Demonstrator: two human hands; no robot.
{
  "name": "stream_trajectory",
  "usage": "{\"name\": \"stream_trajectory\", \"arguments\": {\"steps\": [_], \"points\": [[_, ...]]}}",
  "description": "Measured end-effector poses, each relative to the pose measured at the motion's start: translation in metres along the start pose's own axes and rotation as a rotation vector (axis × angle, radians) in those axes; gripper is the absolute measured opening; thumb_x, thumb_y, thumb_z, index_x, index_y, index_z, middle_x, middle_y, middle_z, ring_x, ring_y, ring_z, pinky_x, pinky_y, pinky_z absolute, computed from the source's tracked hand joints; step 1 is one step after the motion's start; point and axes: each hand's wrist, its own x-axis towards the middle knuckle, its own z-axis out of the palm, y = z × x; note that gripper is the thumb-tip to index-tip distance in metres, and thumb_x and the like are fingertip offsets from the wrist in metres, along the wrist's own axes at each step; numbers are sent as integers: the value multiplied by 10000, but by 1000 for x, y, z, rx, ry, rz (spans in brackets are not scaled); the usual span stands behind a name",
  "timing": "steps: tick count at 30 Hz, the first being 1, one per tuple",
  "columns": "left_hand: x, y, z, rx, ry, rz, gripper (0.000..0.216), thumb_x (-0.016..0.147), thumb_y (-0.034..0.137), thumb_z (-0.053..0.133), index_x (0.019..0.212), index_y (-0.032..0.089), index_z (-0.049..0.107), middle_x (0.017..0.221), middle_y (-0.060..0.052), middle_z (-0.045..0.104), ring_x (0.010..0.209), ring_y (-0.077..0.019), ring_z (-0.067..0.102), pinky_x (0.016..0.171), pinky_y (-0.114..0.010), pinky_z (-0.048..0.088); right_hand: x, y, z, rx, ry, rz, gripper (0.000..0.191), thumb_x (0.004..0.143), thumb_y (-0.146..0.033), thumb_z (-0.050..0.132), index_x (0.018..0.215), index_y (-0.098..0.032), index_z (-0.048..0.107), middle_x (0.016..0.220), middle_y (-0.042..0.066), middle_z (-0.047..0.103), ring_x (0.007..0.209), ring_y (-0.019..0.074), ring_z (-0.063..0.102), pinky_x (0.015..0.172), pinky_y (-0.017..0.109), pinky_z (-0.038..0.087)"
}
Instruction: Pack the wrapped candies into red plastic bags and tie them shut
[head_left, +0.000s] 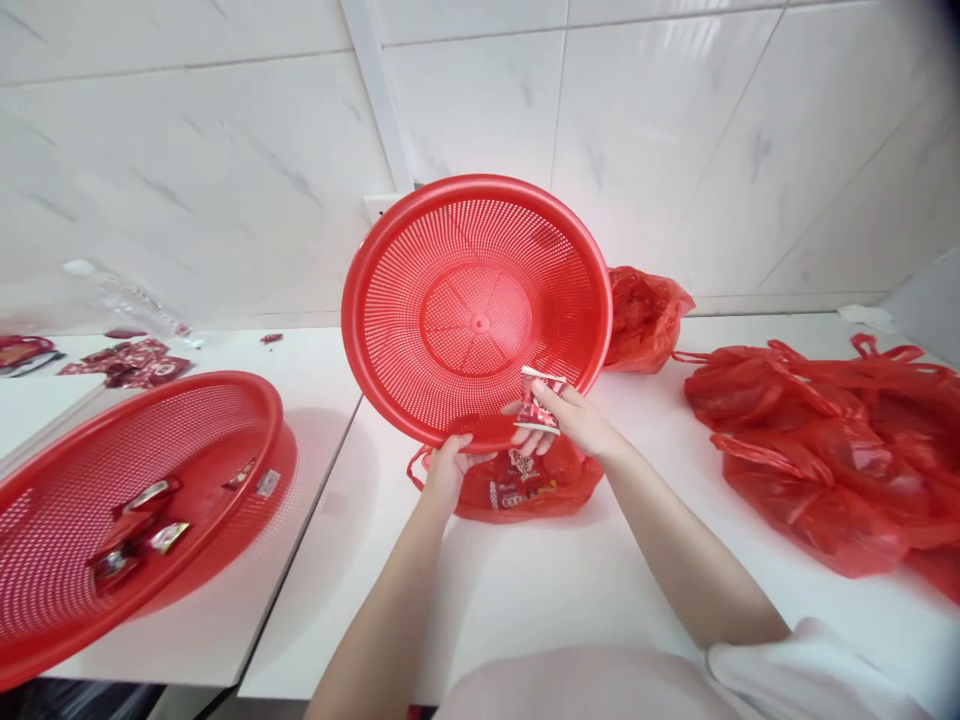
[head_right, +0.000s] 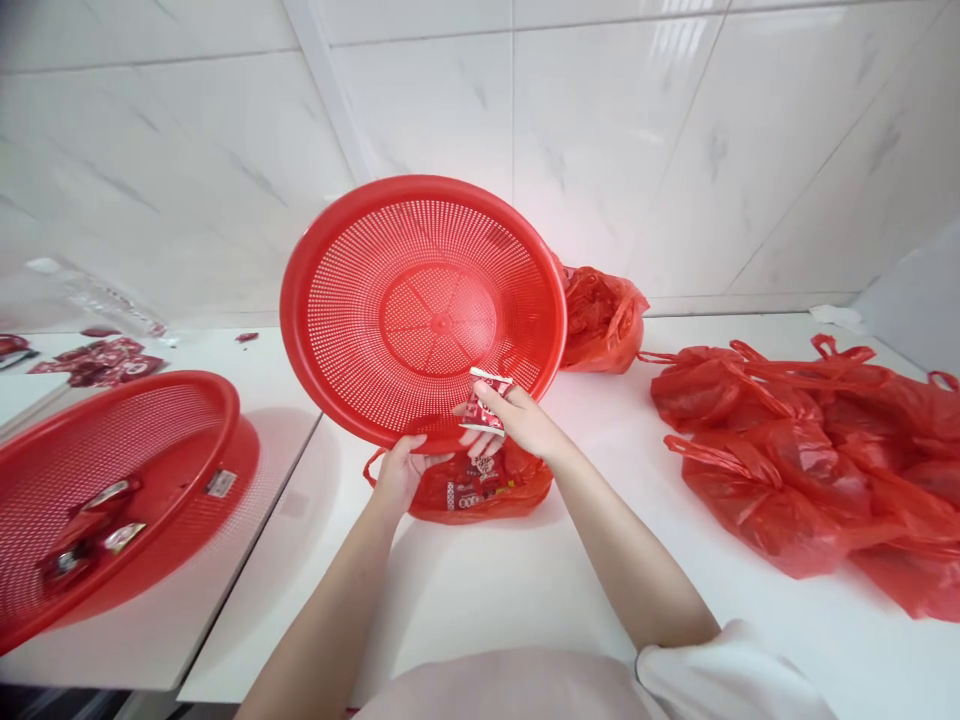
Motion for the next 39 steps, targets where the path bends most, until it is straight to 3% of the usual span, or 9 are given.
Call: {"name": "stream_trajectory", "arguments": {"steps": [3,10,18,22,28,32,35,37,39], "points": [[-2,1,2,6,29,18,314,617,237,684,904,121,630,915,-92,722,982,-293,675,803,-433,571,2,2,-2,-57,46,-61,615,896,-657,422,1018,-106,668,533,30,658,411,126,614,384,195,485],[2,6,-2,14,52,34,285,609,247,687,861,121,643,884,-75,707,921,-276,676,760,-418,584,0,1,-5,-126,22,-95,549,913,-620,416,1046,-133,632,585,11,659,380,105,550,349,195,422],[5,17,-12,67,196,230,337,623,223,686,952,181,631,947,-36,668,839,-215,664,716,-382,597,-10,-1,-6,-748,-190,-42,248,861,-383,613,1023,-203,668,701,-2,698,550,154,648,564,282,532],[3,25,-16,115,272,353,277,623,232,696,884,172,625,878,-26,655,824,-224,667,692,-359,598,-12,-3,-5,-854,-44,-212,283,823,-225,650,1105,-211,632,939,41,744,860,185,703,828,323,534],[2,28,-13,40,180,320,380,678,300,659,1038,189,605,965,-36,682,812,-208,675,617,-317,592,-14,-6,-12,-945,232,-314,544,856,-150,542,1376,-285,455,1038,44,723,891,197,700,826,353,537],[-2,40,-23,199,50,309,451,699,386,657,1089,169,596,1014,-81,692,813,-225,683,638,-347,588,-11,-5,-17,-1018,545,-560,397,776,-165,616,1165,-238,593,1089,64,679,961,221,664,865,367,526],[-18,64,-32,574,2,387,580,761,519,588,1211,153,575,1062,-126,692,873,-262,680,732,-404,574,-12,-9,-19,-1043,764,-757,199,773,-202,634,966,-245,612,990,34,681,901,201,658,824,336,536],[-35,82,-36,959,175,422,737,822,521,556,1450,188,362,1089,-124,697,983,-288,664,882,-459,513,-15,-14,-20,-1052,869,-854,165,776,-215,640,933,-249,603,937,20,684,843,189,658,784,318,541],[-51,97,-38,1202,595,317,949,839,525,548,1538,119,49,1065,-179,702,1025,-353,649,933,-546,452,-18,-17,-23,-1036,950,-923,167,769,-222,648,926,-244,598,896,15,682,808,185,656,761,312,540]]}}
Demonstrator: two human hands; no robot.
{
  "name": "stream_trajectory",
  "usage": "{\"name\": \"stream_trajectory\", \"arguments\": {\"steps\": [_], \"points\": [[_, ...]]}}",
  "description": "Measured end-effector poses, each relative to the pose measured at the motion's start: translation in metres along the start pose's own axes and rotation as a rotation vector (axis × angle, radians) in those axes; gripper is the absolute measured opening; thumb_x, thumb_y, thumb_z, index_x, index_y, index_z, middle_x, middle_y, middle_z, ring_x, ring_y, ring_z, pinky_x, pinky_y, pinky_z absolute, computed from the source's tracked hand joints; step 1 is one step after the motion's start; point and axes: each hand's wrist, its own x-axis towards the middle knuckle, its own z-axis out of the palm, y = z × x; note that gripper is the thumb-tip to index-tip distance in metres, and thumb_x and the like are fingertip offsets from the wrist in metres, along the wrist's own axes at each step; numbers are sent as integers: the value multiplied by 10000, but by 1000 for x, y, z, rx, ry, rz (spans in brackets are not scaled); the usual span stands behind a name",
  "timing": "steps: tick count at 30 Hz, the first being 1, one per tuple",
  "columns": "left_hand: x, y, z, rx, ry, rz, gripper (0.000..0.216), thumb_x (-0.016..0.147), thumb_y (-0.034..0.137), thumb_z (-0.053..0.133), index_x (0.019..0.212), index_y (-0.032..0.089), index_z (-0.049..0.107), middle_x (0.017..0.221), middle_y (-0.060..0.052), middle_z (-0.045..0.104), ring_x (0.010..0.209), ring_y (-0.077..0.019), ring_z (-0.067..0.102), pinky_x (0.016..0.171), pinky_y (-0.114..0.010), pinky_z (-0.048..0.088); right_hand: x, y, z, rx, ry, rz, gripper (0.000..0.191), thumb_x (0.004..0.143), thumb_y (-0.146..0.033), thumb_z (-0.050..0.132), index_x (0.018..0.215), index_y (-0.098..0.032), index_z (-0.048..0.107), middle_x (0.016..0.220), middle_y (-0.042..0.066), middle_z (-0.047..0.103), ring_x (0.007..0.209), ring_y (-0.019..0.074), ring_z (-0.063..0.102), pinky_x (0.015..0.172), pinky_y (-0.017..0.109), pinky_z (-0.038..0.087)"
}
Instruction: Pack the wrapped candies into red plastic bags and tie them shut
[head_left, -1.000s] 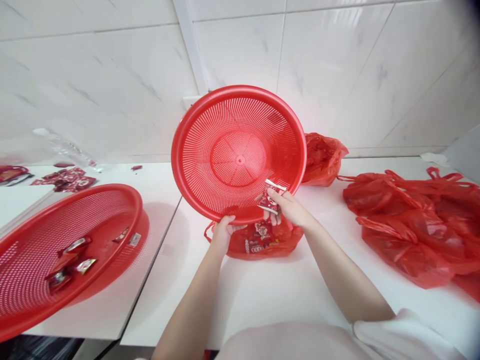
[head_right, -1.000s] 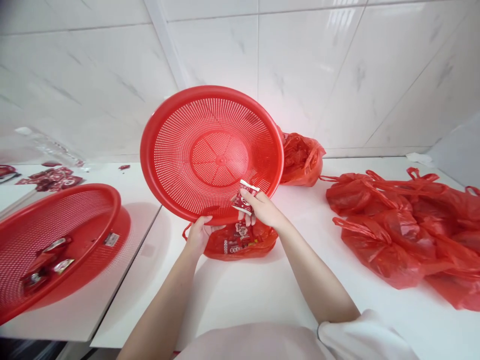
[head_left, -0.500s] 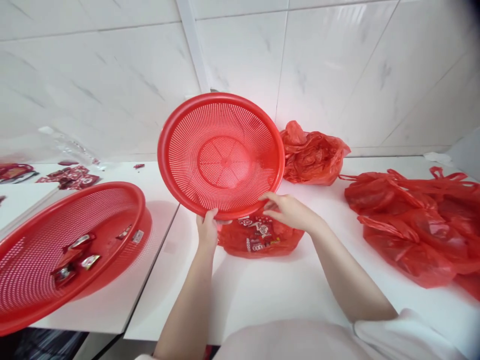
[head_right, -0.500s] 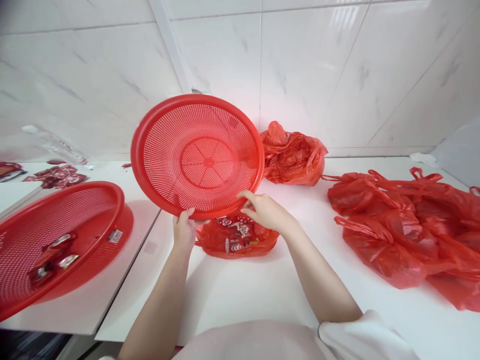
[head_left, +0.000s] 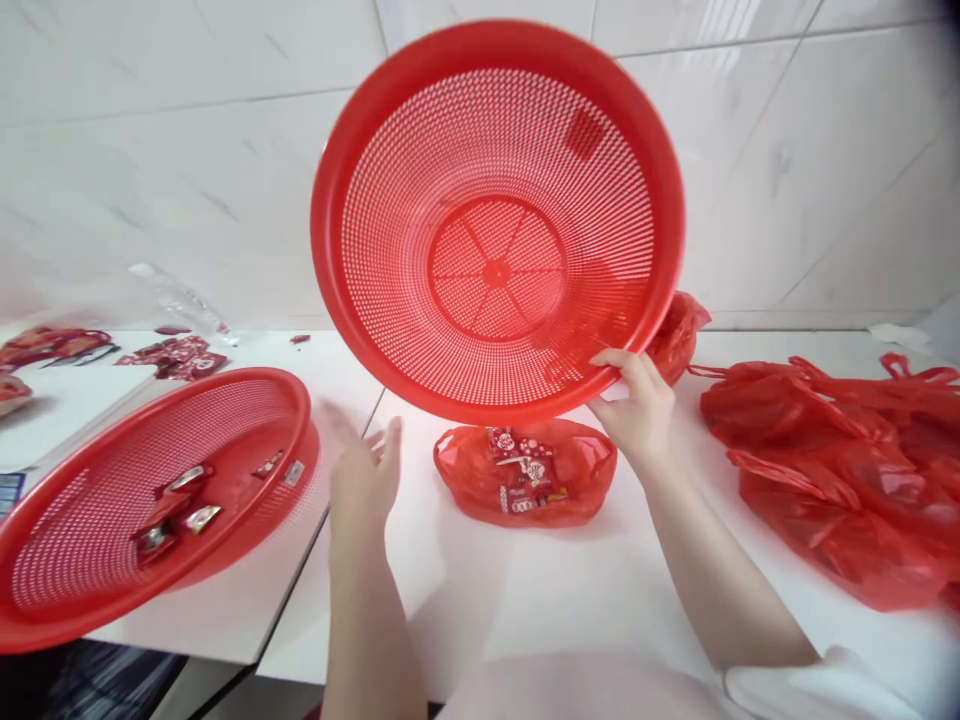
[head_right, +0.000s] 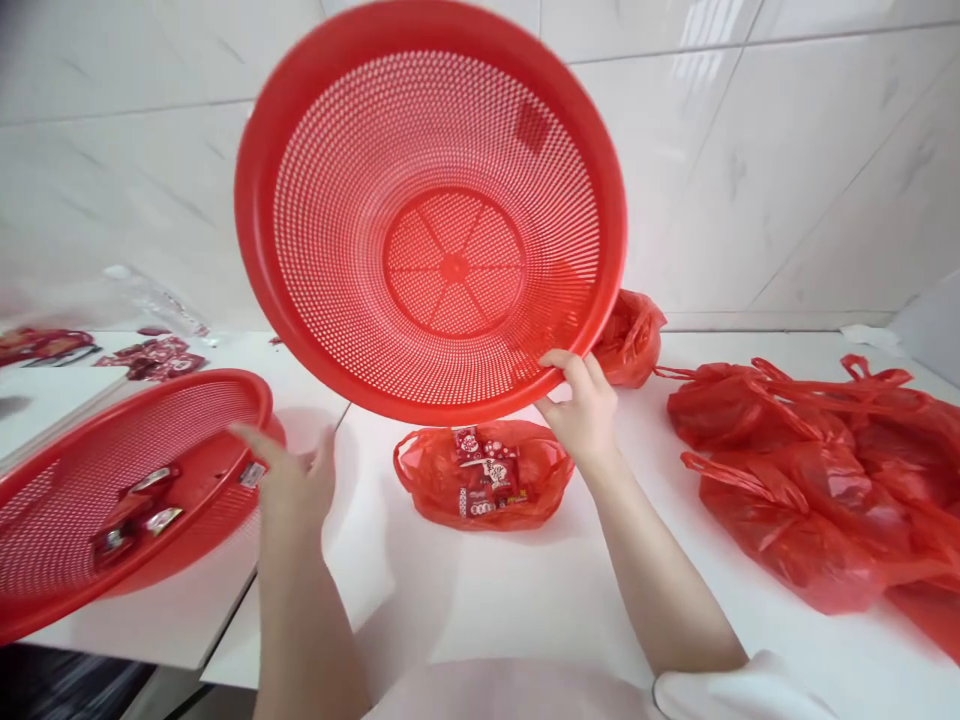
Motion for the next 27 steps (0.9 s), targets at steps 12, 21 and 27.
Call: {"name": "stream_trajectory", "arguments": {"steps": [12,21,27], "points": [[19,-48,-32,315,328,-491,704,784,443,607,1341,75,385,1112,-303,617,1088,-459,591,901,-671,389,22,34,-44,29,432,-4,294,665,-238,708,948,-224,629,871,44,611,755,211,619,691,343,502],[43,-93,-19,76,585,-111,558,559,475,781,982,203,540,855,-55,624,803,-278,608,827,-475,503,26,38,-57,-67,452,42,302,623,-199,685,919,-220,636,839,46,606,707,197,599,578,288,454],[40,-64,22,-21,367,185,467,627,417,750,991,222,532,874,-8,636,779,-210,613,778,-347,491,22,30,-51,60,277,95,286,653,-239,670,933,-229,609,836,27,625,656,177,597,519,274,471]]}}
